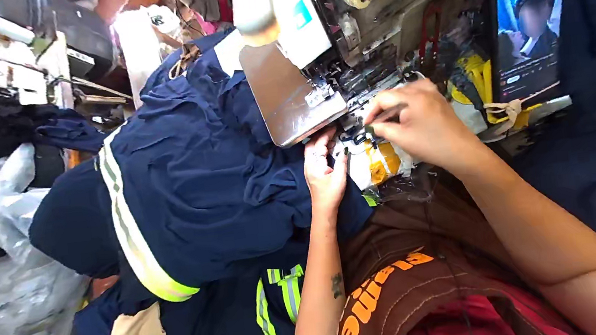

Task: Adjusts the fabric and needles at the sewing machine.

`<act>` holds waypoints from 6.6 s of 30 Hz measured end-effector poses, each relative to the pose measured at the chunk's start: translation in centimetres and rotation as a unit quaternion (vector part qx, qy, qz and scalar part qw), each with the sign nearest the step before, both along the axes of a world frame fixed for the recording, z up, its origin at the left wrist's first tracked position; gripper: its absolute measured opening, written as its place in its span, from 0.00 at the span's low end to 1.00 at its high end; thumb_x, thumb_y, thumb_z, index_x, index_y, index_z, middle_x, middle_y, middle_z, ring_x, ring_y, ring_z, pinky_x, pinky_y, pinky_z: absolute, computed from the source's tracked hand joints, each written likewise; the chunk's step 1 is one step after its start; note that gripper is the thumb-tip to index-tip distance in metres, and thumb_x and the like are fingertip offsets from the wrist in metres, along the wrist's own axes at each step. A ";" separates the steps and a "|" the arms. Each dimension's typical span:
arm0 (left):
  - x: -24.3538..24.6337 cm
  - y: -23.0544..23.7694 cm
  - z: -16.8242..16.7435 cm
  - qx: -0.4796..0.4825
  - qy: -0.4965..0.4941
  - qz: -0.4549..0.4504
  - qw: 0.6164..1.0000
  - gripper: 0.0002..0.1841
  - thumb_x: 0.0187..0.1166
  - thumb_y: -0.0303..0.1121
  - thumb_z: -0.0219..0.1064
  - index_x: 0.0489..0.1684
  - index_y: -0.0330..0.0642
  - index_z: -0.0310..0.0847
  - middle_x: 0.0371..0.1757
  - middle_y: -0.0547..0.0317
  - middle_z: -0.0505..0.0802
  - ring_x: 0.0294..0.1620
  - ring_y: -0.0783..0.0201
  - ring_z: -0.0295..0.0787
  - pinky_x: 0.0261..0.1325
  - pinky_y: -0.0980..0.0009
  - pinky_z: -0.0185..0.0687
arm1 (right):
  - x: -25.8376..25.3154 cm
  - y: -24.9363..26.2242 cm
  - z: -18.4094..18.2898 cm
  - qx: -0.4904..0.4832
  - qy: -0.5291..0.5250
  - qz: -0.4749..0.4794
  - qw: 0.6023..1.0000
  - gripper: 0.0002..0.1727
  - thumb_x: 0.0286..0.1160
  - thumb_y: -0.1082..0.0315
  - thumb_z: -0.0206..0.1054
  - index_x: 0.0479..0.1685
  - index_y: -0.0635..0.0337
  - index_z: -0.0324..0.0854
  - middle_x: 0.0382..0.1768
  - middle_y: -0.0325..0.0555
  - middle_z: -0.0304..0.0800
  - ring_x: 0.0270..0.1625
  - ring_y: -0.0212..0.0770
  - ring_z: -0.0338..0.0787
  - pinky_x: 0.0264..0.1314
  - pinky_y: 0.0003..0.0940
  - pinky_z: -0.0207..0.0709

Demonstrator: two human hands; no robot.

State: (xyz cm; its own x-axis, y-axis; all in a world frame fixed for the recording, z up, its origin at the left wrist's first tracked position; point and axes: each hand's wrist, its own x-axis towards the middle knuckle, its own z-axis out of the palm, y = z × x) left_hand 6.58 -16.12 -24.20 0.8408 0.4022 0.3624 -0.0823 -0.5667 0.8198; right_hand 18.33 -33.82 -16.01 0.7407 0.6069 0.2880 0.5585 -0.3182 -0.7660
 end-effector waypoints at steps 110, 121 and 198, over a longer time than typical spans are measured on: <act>8.0 9.3 11.0 0.014 0.026 -0.105 0.994 0.18 0.68 0.17 0.71 0.56 0.38 0.90 0.68 0.46 0.88 0.75 0.56 0.80 0.78 0.64 0.73 | 0.6 8.2 -1.1 0.139 -0.350 0.032 0.926 0.08 0.72 0.84 0.66 0.37 0.69 0.92 0.50 0.66 0.93 0.62 0.53 0.92 0.70 0.37 0.83; 10.0 6.6 11.6 0.148 0.188 0.004 0.971 0.08 0.72 0.33 0.72 0.43 0.46 0.93 0.70 0.54 0.88 0.81 0.50 0.73 0.79 0.39 0.60 | 0.3 8.6 -1.2 0.258 -0.277 0.035 0.925 0.06 0.70 0.85 0.68 0.33 0.70 0.90 0.49 0.62 0.92 0.64 0.46 0.90 0.69 0.34 0.83; 7.8 8.3 10.8 -0.096 -0.029 -0.114 0.988 0.13 0.68 0.22 0.76 0.44 0.39 0.78 0.32 0.65 0.83 0.32 0.77 0.80 0.39 0.80 0.79 | 8.5 -2.5 5.8 -0.173 -0.379 0.247 0.875 0.13 0.78 0.86 0.55 0.46 0.68 0.86 0.45 0.63 0.92 0.57 0.66 0.91 0.70 0.64 0.78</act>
State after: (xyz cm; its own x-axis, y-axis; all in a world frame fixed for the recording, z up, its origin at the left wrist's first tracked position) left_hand 14.35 -7.85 -13.45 0.8977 0.2705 0.3477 -0.2392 -0.3634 0.9004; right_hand 26.79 -36.35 -10.24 0.0393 0.9472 0.3181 0.9992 -0.0342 -0.0214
